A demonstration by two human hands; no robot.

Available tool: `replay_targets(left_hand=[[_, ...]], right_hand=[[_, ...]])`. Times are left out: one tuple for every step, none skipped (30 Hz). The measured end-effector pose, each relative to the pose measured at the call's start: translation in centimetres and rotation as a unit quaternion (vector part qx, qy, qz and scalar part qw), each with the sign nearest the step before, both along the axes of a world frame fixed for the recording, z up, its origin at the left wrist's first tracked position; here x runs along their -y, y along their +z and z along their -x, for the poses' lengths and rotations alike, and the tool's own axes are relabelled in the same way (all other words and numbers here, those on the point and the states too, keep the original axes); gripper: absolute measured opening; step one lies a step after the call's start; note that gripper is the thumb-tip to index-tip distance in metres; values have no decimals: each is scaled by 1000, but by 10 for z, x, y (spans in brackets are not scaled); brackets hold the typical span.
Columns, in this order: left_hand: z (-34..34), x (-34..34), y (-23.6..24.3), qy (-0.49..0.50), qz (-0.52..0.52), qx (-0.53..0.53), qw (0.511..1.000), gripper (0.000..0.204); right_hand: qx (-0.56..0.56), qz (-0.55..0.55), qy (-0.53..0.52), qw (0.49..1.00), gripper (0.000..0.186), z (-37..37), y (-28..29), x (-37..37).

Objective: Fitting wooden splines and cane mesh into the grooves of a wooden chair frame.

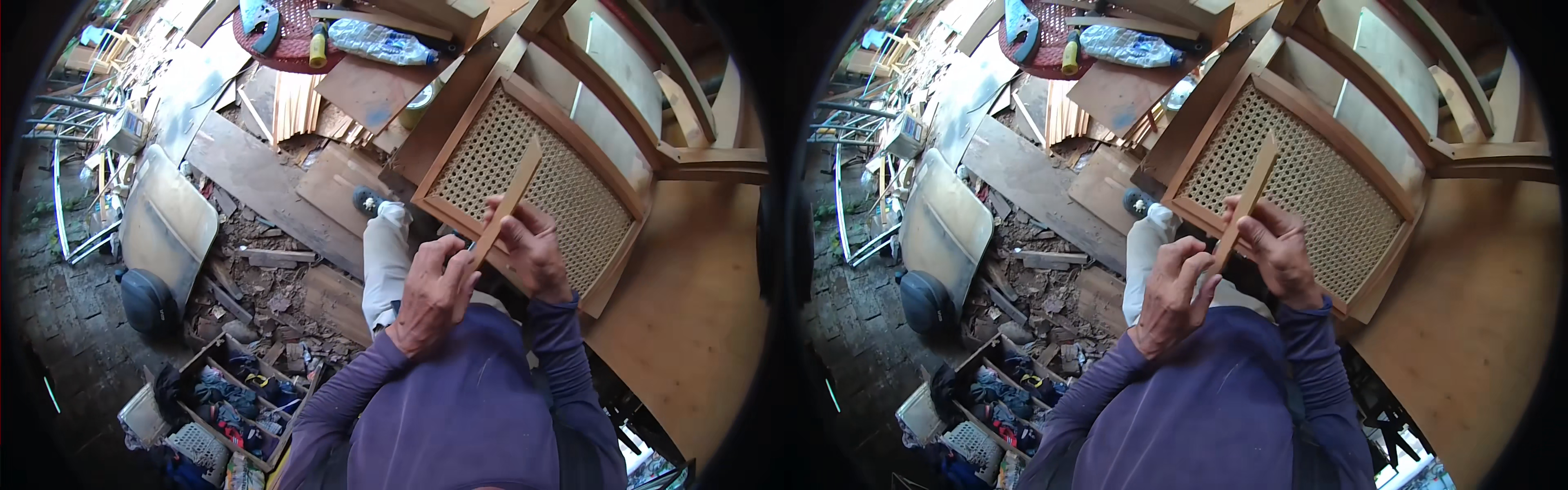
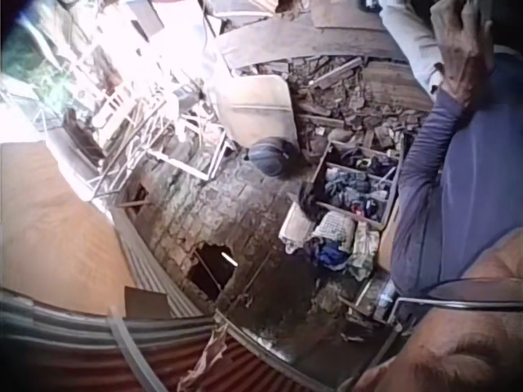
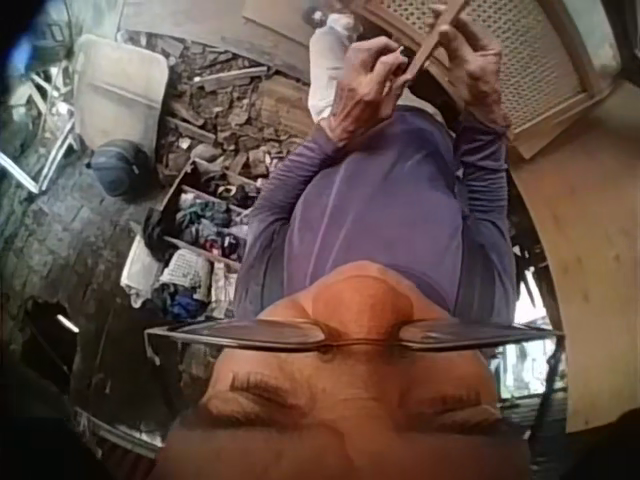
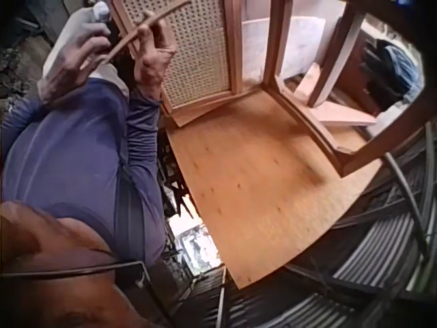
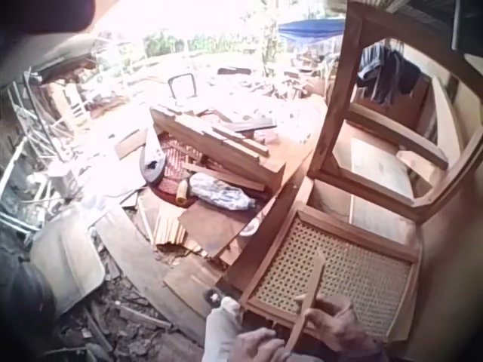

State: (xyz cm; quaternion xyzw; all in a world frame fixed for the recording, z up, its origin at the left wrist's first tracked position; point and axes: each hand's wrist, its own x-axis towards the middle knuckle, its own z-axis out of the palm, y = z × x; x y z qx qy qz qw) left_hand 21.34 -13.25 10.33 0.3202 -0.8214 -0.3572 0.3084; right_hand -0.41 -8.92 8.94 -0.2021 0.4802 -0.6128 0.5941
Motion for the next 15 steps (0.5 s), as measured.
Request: replay_targets(left_hand=[[4,2,-4,-4,-15,1,1000,33],[6,3,-4,5,-19,0,1000,29],[7,7,-8,5,-18,4,1000,27],[5,9,-12,5,-18,14,1000,26],[3,13,-10,-1,-19,22,1000,26],[4,16,-6,-8,-20,31,999,27],[2,19,-2,-13,-18,45,999,28],[-1,21,-7,-22,-21,44,999,28],[-1,22,-8,-28,-19,41,999,28],[0,23,-10,-18,-26,45,998,28],[1,26,-12,-8,-32,49,998,27],[2,30,-15,-6,-12,50,999,35],[4,36,-17,-7,-7,49,999,35],[7,43,-19,-2,16,62,998,40],[8,54,-22,8,40,78,996,45]], right_hand=[[39,-26,7,999,35,-6,0,0],[46,-10,25,999,34,-10,-10,-3],[54,-10,25,998,33,-9,-18,-2],[67,-12,26,997,32,-11,-25,-3],[91,-11,12,996,32,-14,-26,-3],[93,-4,15,996,32,-13,-27,-2],[97,5,19,995,32,-15,-30,0],[90,2,22,996,32,-17,-32,2],[88,4,17,996,32,-20,-33,4],[83,1,17,996,32,-21,-35,7],[79,-3,17,997,32,-21,-36,11],[104,1,13,994,35,-18,-35,15],[-59,-9,-24,998,34,-15,-34,19],[-220,-20,-62,973,34,-13,-33,25],[-479,5,-97,872,37,0,-27,36]])
